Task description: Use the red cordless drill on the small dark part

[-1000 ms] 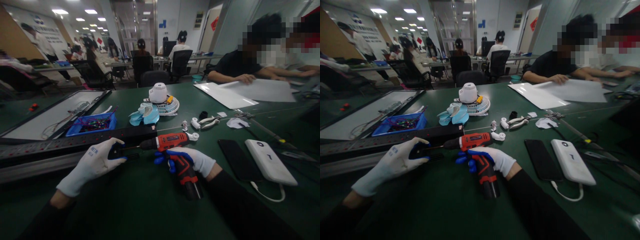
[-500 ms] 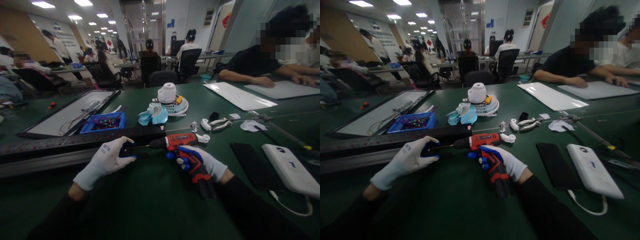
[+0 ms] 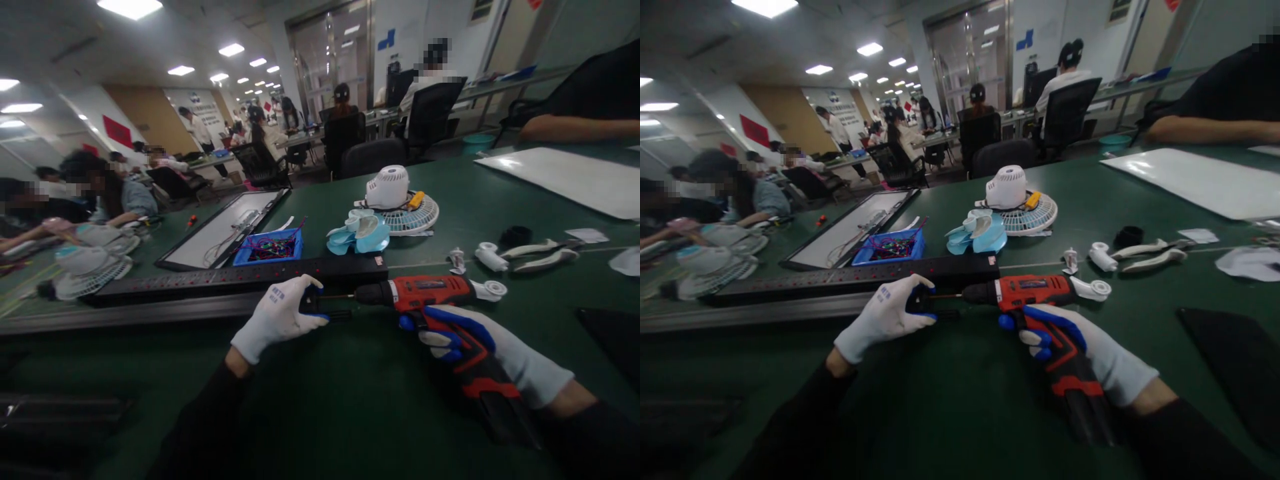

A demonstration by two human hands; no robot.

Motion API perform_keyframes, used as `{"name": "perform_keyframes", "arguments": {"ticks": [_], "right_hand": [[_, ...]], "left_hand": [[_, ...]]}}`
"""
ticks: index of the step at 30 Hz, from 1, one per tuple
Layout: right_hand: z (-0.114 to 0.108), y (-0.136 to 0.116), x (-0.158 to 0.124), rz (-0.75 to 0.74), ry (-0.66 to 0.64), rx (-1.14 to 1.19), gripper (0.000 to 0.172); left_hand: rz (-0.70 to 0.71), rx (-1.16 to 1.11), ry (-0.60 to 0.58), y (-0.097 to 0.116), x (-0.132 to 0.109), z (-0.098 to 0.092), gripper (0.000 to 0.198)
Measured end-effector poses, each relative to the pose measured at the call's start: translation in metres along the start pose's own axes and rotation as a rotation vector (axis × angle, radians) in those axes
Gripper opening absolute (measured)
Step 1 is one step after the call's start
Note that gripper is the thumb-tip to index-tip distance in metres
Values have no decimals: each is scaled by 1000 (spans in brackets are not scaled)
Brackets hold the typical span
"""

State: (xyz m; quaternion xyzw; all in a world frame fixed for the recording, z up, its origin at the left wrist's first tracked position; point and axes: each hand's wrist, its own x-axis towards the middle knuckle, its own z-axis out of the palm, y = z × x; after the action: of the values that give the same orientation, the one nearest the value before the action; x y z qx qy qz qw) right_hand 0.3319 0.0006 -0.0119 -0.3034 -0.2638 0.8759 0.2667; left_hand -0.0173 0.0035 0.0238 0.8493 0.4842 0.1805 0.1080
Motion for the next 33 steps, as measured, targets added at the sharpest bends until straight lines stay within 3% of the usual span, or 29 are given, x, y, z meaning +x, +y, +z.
{"name": "perform_keyframes", "arguments": {"ticks": [12, 25, 33], "right_hand": [[-9, 5, 9, 29, -13, 88, 25], [13, -2, -3, 16, 87, 112, 35], [13, -1, -4, 14, 93, 134, 34]], "left_hand": [[14, 2, 4, 1, 0, -1, 50], [-27, 12, -8, 1, 1, 1, 53], [-21, 7, -11, 3, 0, -1, 52]]}}
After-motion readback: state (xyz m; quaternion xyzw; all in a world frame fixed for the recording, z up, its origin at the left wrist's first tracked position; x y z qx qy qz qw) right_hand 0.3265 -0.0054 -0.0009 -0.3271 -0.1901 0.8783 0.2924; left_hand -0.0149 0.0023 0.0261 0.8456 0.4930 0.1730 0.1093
